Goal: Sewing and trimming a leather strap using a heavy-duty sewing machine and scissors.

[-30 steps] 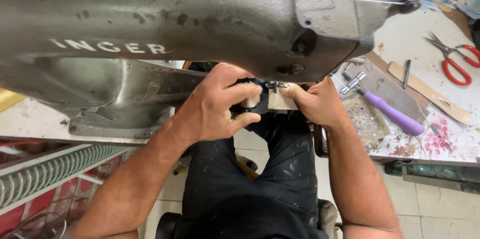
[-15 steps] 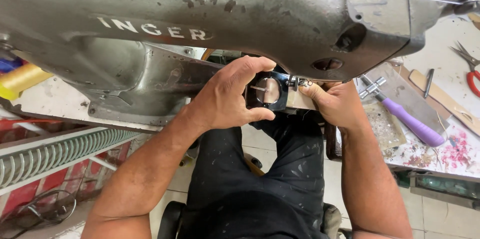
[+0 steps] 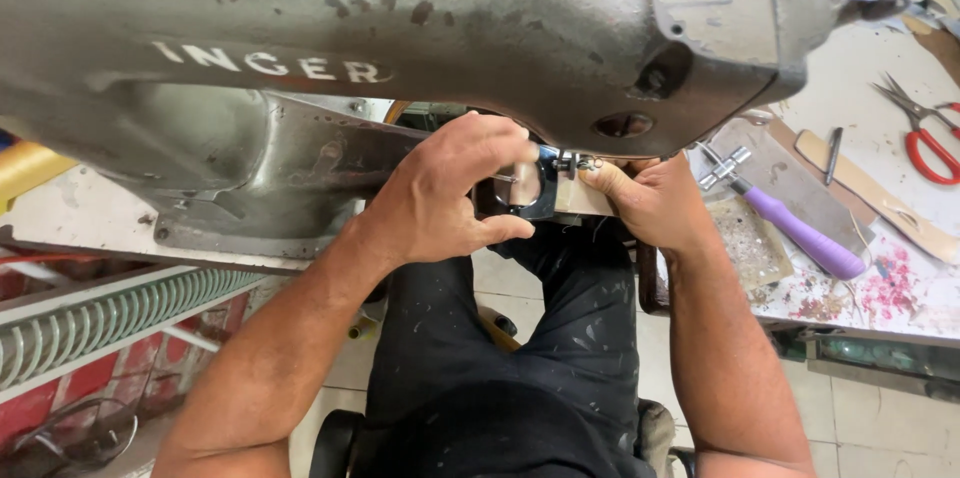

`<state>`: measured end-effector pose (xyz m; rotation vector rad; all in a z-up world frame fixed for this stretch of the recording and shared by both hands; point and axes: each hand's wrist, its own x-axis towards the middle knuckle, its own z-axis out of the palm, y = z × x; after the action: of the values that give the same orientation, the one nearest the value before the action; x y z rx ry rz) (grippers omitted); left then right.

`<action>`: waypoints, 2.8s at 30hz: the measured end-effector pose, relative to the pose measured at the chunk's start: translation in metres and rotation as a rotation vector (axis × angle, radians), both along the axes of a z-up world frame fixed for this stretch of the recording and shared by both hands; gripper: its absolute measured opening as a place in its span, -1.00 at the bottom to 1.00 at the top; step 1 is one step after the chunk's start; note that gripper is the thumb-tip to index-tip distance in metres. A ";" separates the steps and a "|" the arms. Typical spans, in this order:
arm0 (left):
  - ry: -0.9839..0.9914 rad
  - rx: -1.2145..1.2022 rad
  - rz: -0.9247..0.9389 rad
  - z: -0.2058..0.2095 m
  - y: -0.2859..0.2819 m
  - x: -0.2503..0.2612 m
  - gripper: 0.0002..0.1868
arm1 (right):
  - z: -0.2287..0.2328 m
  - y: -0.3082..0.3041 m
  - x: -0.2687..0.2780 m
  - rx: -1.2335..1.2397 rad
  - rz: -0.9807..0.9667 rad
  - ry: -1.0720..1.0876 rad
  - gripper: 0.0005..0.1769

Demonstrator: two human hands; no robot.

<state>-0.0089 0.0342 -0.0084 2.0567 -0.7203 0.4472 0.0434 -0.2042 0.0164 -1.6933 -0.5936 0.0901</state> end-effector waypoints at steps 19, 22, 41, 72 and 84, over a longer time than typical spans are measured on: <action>-0.243 0.096 0.013 0.013 -0.022 0.006 -0.72 | 0.002 -0.014 0.004 -0.076 -0.104 -0.007 -0.78; -0.231 0.090 0.001 0.018 -0.023 0.008 -0.72 | -0.004 -0.018 0.008 -0.081 -0.120 0.012 -0.78; -0.217 0.113 0.005 0.017 -0.025 0.009 -0.77 | -0.098 -0.055 0.031 -0.097 -0.147 0.064 -0.82; -0.215 0.087 0.025 0.013 -0.024 0.009 -0.79 | -0.012 -0.017 0.010 -0.094 -0.151 0.021 -0.85; -0.199 0.079 0.039 0.011 -0.026 0.008 -0.78 | -0.046 -0.034 0.018 -0.153 -0.171 0.003 -0.80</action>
<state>-0.0014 0.0083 0.0029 2.1231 -0.8287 0.6615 0.0609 -0.2381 -0.0297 -1.8852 -0.4468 0.0159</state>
